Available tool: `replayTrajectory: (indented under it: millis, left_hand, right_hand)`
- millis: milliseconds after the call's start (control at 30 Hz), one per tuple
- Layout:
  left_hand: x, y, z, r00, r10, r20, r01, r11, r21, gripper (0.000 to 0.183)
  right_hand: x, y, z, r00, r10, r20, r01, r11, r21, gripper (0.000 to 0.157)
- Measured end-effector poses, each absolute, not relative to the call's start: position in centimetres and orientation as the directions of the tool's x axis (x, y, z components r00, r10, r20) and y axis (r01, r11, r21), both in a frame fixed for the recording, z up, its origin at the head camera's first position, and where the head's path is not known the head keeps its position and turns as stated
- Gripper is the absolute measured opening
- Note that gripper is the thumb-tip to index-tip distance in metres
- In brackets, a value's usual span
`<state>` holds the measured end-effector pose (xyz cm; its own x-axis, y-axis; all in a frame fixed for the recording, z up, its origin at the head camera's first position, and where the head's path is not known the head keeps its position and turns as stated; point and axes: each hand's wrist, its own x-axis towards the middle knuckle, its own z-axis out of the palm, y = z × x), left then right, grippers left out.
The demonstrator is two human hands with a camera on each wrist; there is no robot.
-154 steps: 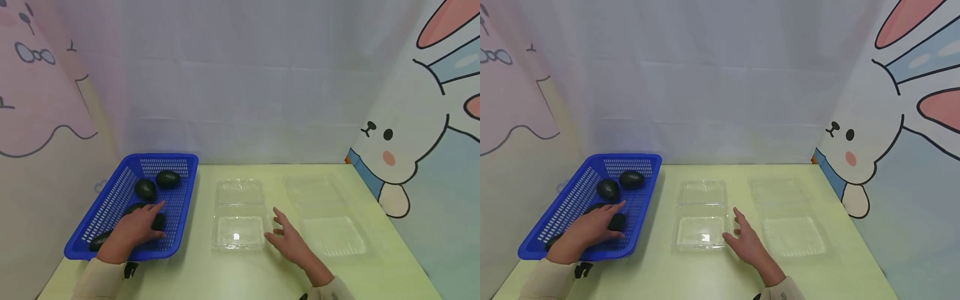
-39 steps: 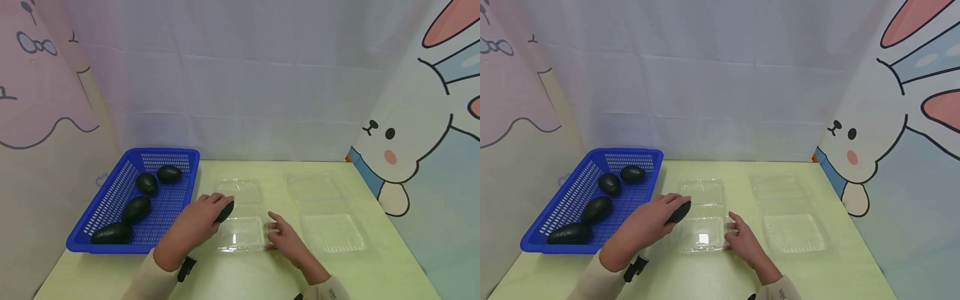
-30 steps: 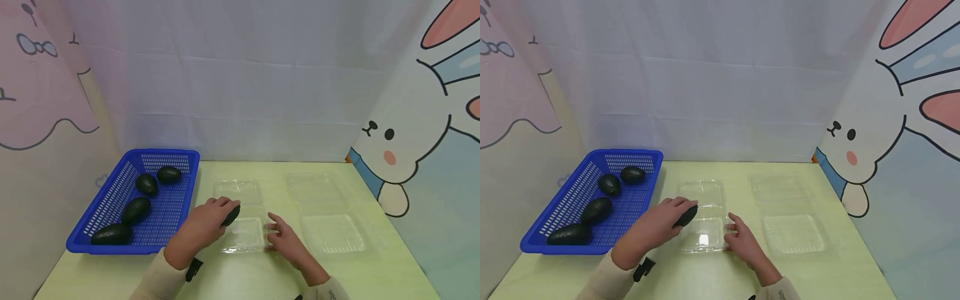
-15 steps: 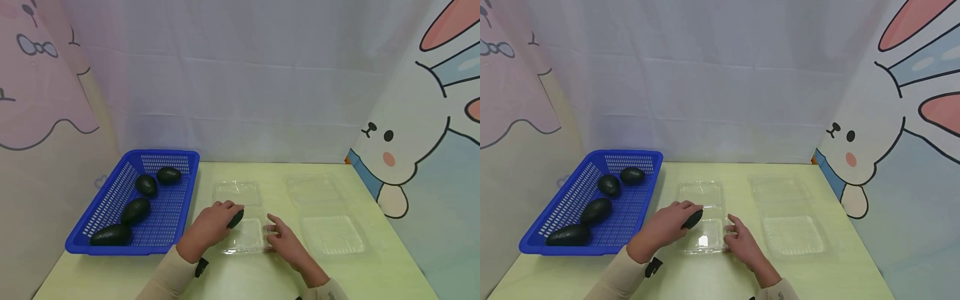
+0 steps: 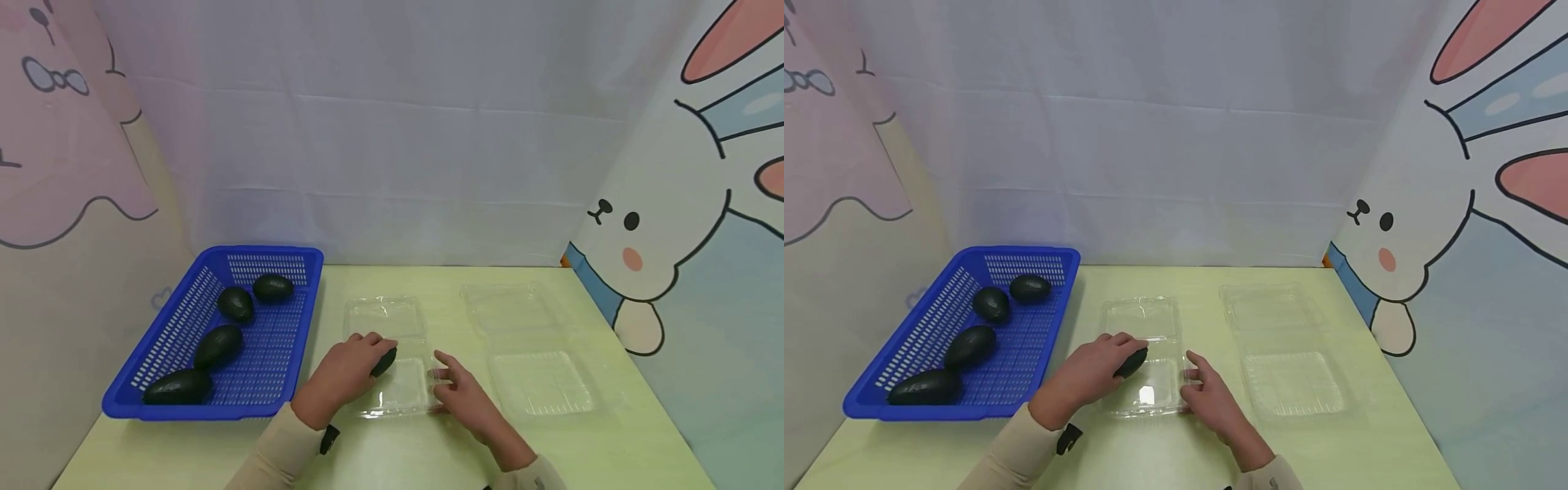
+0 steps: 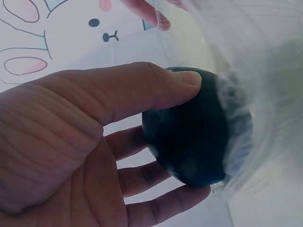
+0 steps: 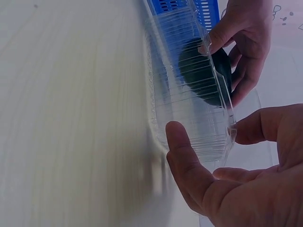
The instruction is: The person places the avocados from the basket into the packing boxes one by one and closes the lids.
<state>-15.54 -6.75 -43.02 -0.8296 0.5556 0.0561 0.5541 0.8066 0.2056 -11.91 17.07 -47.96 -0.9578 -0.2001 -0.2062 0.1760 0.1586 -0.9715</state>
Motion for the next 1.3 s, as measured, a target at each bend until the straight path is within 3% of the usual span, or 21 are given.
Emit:
replayTrajectory:
  millis: [1300]
  left_hand:
    - [-16.5, -7.2, -45.3, -0.792, 0.585, 0.174, 0.607, 0.786, 0.122, 0.059]
  right_hand:
    - [-11.6, 16.9, -48.0, -0.957, -0.208, -0.203, 0.177, 0.138, -0.975, 0.072]
